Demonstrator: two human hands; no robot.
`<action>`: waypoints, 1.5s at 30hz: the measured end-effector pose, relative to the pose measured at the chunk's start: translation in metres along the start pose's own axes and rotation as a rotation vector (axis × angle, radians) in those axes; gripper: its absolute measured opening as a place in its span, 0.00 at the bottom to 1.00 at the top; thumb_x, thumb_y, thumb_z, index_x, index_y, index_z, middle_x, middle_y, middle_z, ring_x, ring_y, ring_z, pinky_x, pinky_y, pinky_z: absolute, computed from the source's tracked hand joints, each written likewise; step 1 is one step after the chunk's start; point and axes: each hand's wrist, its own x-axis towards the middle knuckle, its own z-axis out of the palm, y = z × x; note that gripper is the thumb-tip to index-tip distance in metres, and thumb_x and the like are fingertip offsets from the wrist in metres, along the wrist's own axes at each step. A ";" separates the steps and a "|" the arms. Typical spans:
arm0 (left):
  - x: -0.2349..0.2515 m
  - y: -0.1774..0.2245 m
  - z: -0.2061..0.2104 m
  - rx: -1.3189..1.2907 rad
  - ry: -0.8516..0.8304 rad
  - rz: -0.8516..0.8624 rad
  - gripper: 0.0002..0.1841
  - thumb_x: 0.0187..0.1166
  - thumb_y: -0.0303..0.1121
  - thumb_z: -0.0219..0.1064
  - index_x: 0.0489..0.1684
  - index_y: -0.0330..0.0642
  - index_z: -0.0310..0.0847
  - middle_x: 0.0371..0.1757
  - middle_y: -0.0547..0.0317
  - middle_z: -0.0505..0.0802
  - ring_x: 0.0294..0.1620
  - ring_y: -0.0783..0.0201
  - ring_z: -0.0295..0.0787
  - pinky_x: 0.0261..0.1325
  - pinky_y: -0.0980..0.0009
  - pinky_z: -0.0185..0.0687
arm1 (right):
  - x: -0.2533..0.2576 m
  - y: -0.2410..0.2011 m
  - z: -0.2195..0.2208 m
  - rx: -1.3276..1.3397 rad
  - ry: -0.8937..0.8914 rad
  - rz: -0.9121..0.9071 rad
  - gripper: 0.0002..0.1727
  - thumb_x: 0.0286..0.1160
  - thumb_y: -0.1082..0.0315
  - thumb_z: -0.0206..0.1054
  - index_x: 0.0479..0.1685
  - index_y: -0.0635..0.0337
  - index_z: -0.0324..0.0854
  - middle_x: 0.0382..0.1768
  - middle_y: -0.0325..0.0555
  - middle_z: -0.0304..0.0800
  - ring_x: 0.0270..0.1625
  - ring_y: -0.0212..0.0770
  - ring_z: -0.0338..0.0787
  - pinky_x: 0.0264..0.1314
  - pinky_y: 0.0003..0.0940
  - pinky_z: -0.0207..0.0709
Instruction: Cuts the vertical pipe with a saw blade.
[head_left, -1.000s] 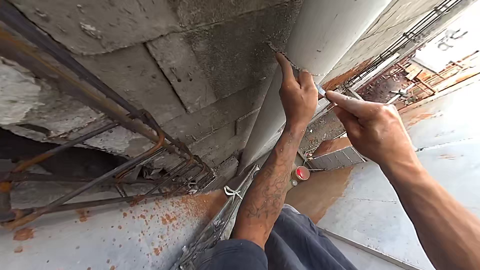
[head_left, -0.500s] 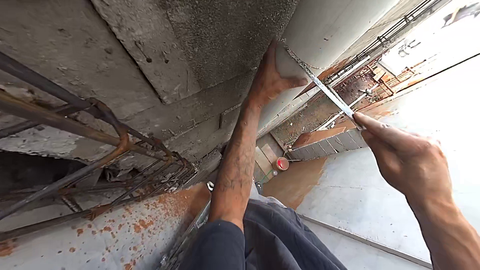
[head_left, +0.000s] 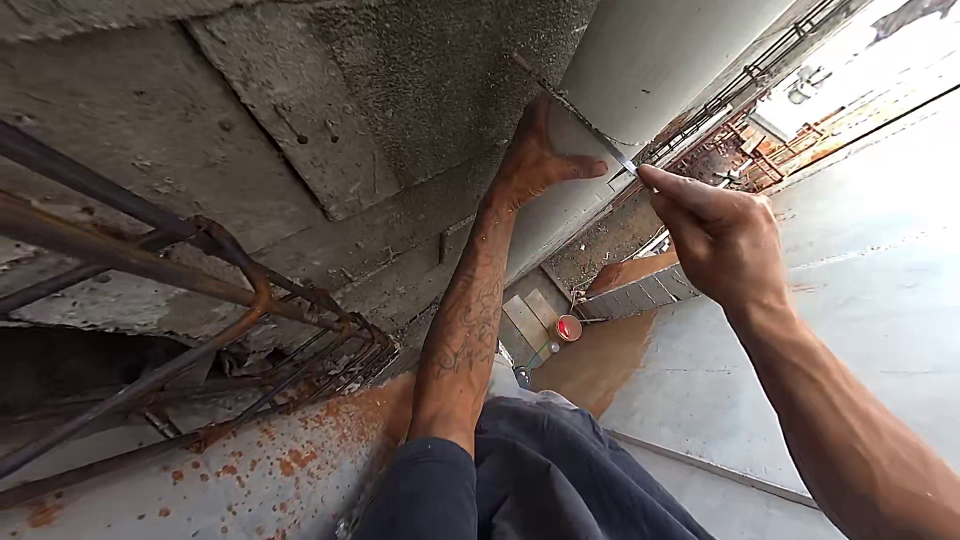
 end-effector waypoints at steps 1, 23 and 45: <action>0.001 0.000 -0.003 -0.010 0.009 0.007 0.61 0.42 0.42 0.91 0.84 0.31 0.59 0.79 0.38 0.75 0.80 0.57 0.72 0.82 0.64 0.68 | -0.003 0.002 -0.002 0.000 -0.006 -0.013 0.20 0.88 0.68 0.57 0.74 0.53 0.85 0.38 0.50 0.94 0.30 0.39 0.86 0.35 0.38 0.78; -0.001 -0.005 0.004 0.034 -0.004 0.067 0.61 0.37 0.46 0.92 0.82 0.31 0.63 0.75 0.38 0.79 0.78 0.54 0.74 0.82 0.61 0.70 | -0.015 0.017 -0.007 -0.039 -0.012 -0.062 0.19 0.85 0.69 0.58 0.69 0.59 0.87 0.32 0.52 0.91 0.28 0.41 0.84 0.33 0.37 0.77; 0.004 -0.019 0.000 0.039 0.100 0.165 0.58 0.45 0.52 0.87 0.82 0.30 0.64 0.76 0.36 0.76 0.78 0.51 0.73 0.81 0.61 0.68 | -0.051 -0.002 -0.034 -0.111 -0.057 0.084 0.21 0.88 0.62 0.55 0.71 0.53 0.86 0.35 0.48 0.92 0.29 0.37 0.84 0.33 0.39 0.75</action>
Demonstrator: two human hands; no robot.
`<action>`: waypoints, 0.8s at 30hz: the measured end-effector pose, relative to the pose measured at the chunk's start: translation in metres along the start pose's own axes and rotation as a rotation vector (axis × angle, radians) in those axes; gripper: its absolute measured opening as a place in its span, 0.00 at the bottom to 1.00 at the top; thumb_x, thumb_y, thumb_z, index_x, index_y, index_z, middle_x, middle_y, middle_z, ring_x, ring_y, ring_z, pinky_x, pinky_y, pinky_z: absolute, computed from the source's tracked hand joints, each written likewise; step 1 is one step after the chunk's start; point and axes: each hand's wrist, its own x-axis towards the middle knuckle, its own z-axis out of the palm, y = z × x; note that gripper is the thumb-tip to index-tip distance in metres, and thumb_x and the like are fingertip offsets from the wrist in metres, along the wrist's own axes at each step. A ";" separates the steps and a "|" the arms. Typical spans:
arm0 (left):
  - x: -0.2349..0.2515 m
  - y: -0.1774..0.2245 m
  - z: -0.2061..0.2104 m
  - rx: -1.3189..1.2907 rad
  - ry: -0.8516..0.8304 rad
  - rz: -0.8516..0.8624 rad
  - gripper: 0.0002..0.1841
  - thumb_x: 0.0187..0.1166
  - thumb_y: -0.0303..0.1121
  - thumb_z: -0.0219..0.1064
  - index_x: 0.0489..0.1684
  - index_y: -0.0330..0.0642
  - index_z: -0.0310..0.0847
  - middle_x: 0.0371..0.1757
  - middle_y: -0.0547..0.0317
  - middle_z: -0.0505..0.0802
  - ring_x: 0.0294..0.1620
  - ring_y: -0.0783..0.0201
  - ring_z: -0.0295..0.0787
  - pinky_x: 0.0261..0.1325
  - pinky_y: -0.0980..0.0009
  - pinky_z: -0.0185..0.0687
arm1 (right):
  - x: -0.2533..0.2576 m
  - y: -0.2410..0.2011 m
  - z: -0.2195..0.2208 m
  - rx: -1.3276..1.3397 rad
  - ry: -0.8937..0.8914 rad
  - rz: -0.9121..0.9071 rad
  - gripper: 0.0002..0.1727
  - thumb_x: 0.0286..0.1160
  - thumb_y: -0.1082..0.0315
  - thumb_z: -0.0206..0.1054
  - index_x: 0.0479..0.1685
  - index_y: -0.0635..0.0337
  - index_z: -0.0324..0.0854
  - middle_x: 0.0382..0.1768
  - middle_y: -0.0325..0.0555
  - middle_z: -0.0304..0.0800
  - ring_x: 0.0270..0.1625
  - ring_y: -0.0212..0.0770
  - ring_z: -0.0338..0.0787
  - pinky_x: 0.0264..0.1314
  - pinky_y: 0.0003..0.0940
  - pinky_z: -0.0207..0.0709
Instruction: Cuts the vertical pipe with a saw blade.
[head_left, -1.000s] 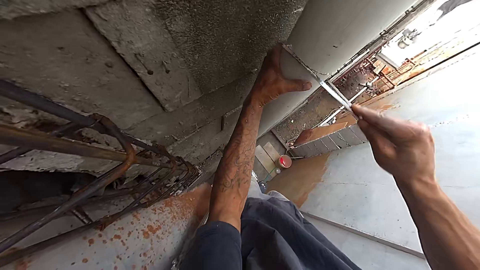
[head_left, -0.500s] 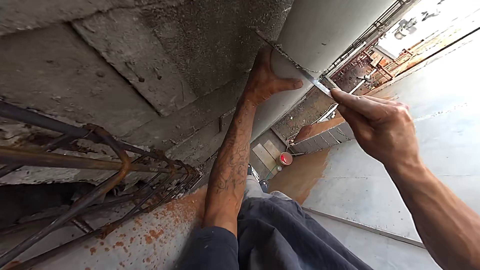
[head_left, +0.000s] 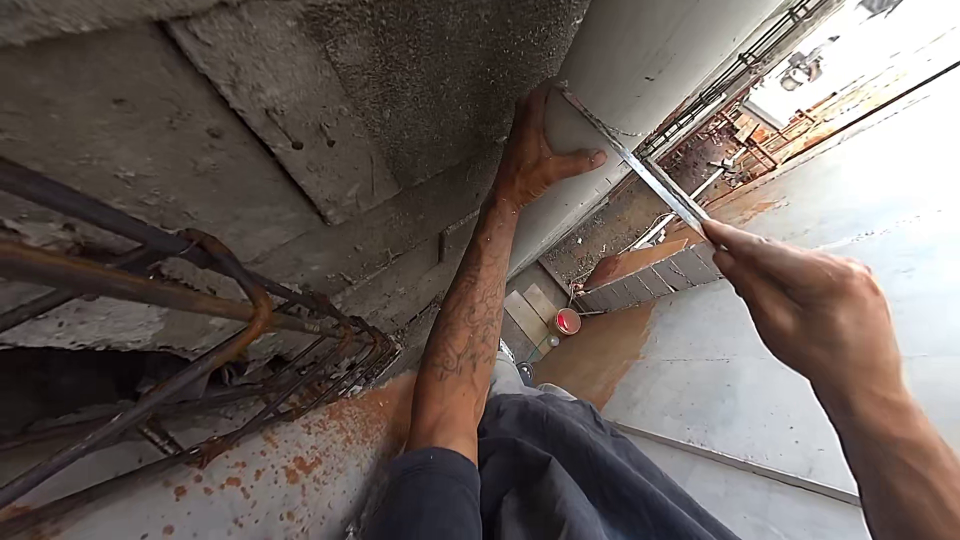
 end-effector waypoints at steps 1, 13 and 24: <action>0.000 0.000 0.001 -0.006 -0.001 -0.003 0.59 0.45 0.51 0.87 0.84 0.30 0.62 0.78 0.35 0.75 0.80 0.50 0.71 0.82 0.60 0.66 | -0.002 -0.003 0.000 -0.008 0.026 0.002 0.21 0.87 0.64 0.56 0.70 0.55 0.87 0.34 0.51 0.92 0.28 0.39 0.85 0.32 0.40 0.75; -0.006 0.004 0.003 0.066 0.020 -0.034 0.59 0.49 0.52 0.85 0.85 0.30 0.60 0.82 0.32 0.70 0.85 0.46 0.64 0.87 0.58 0.59 | 0.005 -0.035 0.021 0.037 0.158 0.093 0.19 0.88 0.66 0.56 0.68 0.59 0.88 0.37 0.56 0.94 0.31 0.47 0.88 0.35 0.47 0.78; -0.047 0.050 0.031 0.029 0.455 -0.145 0.36 0.79 0.41 0.65 0.85 0.30 0.63 0.74 0.39 0.83 0.74 0.53 0.80 0.76 0.60 0.74 | 0.012 -0.038 0.038 0.297 0.028 0.309 0.16 0.86 0.57 0.59 0.52 0.52 0.91 0.22 0.34 0.83 0.19 0.28 0.76 0.23 0.32 0.72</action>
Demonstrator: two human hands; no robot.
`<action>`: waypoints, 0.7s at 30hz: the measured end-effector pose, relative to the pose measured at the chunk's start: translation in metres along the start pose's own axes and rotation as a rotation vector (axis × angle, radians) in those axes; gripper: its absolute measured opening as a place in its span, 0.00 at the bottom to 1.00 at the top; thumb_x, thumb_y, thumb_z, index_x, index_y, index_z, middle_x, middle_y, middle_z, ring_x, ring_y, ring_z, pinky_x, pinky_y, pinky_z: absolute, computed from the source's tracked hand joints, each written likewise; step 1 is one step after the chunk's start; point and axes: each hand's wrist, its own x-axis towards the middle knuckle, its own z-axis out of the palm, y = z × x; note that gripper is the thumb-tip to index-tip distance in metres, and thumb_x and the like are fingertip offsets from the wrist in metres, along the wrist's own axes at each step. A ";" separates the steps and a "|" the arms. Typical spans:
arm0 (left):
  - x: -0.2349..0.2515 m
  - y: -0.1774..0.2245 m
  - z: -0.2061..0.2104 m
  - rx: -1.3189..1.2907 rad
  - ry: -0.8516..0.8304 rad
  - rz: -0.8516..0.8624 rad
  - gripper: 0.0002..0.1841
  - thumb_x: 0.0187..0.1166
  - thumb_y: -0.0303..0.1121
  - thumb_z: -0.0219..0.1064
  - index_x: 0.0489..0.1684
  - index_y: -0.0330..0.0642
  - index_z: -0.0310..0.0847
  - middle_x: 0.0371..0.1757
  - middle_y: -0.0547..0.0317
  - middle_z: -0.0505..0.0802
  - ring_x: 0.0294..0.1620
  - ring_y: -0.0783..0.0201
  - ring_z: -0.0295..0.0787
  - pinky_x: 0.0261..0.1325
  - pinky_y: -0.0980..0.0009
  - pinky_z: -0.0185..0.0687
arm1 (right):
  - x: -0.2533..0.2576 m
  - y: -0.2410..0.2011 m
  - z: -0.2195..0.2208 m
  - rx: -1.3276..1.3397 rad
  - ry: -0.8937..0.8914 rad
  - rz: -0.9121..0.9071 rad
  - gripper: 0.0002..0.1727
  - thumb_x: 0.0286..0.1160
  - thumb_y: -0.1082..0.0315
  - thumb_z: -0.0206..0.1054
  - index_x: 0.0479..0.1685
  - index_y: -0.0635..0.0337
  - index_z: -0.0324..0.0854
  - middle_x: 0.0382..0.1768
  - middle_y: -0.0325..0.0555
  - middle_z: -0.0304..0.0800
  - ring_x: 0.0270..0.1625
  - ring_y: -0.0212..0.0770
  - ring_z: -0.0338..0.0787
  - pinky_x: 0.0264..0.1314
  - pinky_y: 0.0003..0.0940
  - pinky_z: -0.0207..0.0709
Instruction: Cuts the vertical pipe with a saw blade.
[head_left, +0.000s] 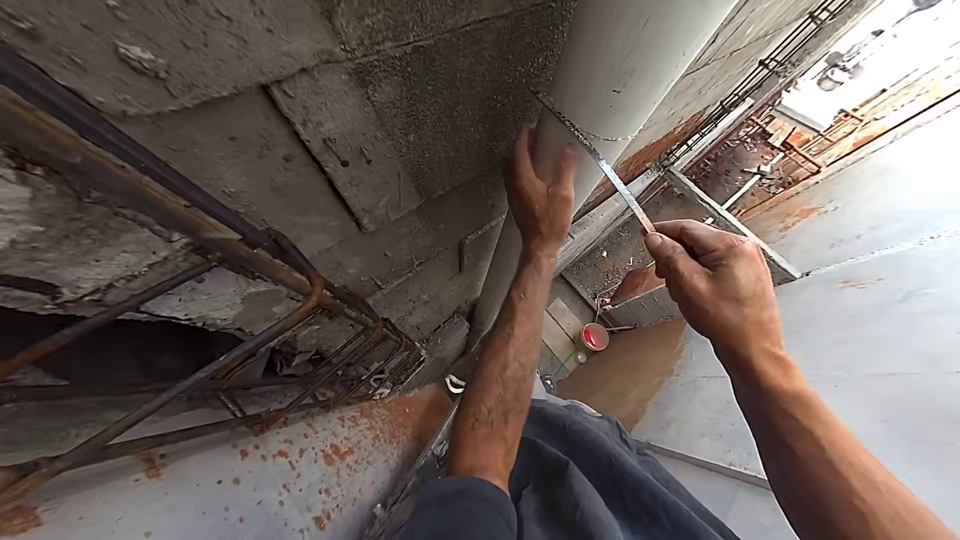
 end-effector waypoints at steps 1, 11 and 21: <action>-0.009 0.014 0.002 -0.022 0.092 -0.021 0.30 0.84 0.38 0.58 0.83 0.29 0.65 0.63 0.43 0.87 0.60 0.59 0.85 0.64 0.64 0.81 | 0.001 -0.002 0.001 0.053 -0.024 0.040 0.14 0.86 0.57 0.60 0.48 0.52 0.90 0.21 0.33 0.81 0.17 0.28 0.76 0.21 0.31 0.71; 0.003 0.051 0.015 0.106 0.121 -0.058 0.24 0.81 0.24 0.56 0.76 0.23 0.73 0.19 0.61 0.78 0.19 0.70 0.72 0.29 0.70 0.74 | 0.002 -0.031 -0.013 0.954 -0.409 0.281 0.12 0.89 0.75 0.49 0.56 0.65 0.78 0.13 0.43 0.79 0.05 0.28 0.74 0.06 0.21 0.73; 0.029 0.068 -0.005 0.145 -0.048 -0.196 0.20 0.77 0.23 0.59 0.66 0.29 0.84 0.32 0.51 0.90 0.32 0.63 0.82 0.41 0.61 0.79 | -0.016 -0.078 0.016 1.359 -0.188 0.420 0.23 0.94 0.69 0.38 0.48 0.67 0.82 0.08 0.35 0.67 0.05 0.23 0.63 0.05 0.17 0.62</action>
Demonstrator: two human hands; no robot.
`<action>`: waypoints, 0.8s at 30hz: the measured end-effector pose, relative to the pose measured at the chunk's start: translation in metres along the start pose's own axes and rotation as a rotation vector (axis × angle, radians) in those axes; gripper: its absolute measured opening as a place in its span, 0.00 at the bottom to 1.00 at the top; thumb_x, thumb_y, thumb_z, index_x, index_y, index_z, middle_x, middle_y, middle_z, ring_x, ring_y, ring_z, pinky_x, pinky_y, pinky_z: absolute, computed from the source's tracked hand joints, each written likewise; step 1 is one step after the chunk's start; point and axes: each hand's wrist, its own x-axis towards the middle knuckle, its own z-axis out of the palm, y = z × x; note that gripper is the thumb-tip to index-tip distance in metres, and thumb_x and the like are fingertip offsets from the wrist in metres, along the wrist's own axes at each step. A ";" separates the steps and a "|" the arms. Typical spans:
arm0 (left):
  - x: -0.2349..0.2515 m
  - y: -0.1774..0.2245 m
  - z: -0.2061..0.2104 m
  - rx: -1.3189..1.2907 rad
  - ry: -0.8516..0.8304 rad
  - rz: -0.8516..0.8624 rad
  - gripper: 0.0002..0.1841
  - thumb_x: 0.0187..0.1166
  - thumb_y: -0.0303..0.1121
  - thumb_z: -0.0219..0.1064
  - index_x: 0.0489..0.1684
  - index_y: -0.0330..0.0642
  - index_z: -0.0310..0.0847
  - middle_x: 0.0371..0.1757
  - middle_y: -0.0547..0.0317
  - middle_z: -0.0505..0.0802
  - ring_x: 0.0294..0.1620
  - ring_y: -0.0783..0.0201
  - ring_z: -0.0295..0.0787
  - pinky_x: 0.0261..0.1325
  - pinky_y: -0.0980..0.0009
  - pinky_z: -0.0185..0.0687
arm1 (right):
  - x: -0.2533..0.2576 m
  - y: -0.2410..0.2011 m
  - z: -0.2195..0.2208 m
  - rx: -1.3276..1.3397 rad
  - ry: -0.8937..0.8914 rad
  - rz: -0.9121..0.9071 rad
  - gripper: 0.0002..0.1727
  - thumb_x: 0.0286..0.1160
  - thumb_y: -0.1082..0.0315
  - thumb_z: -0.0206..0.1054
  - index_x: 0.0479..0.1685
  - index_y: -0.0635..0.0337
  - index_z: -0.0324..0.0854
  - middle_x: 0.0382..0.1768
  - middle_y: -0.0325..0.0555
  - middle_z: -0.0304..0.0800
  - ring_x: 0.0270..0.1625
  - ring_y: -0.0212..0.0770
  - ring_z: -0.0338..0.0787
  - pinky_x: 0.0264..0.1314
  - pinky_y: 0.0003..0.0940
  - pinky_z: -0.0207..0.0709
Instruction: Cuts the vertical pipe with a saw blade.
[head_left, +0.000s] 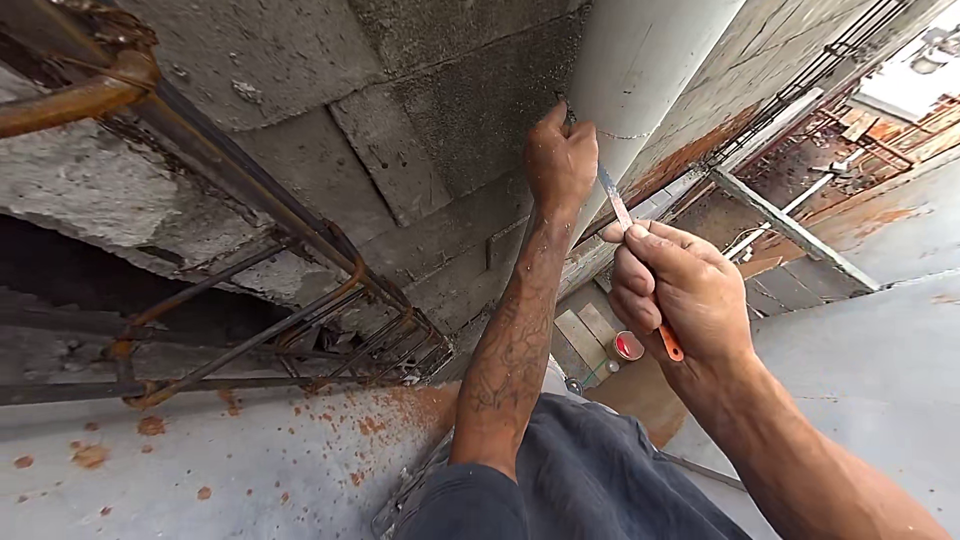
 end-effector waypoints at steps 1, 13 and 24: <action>0.001 0.001 -0.001 -0.015 -0.006 -0.008 0.18 0.77 0.23 0.59 0.63 0.29 0.85 0.36 0.49 0.91 0.35 0.63 0.84 0.43 0.61 0.80 | -0.002 -0.001 0.005 -0.027 0.011 -0.006 0.22 0.94 0.69 0.39 0.47 0.66 0.81 0.09 0.34 0.67 0.05 0.22 0.62 0.05 0.16 0.62; 0.013 0.002 -0.009 -0.175 -0.141 -0.042 0.19 0.78 0.20 0.57 0.66 0.26 0.81 0.55 0.38 0.91 0.52 0.57 0.88 0.56 0.61 0.84 | -0.003 0.004 0.022 -0.132 0.040 -0.031 0.19 0.95 0.64 0.42 0.51 0.60 0.81 0.11 0.35 0.66 0.05 0.25 0.60 0.05 0.19 0.60; 0.002 -0.001 -0.006 -0.220 -0.088 -0.055 0.20 0.78 0.19 0.58 0.69 0.25 0.80 0.50 0.41 0.92 0.46 0.63 0.87 0.52 0.66 0.82 | -0.003 0.018 0.019 -0.162 0.043 -0.065 0.18 0.92 0.68 0.41 0.50 0.61 0.80 0.10 0.32 0.68 0.06 0.24 0.64 0.06 0.19 0.63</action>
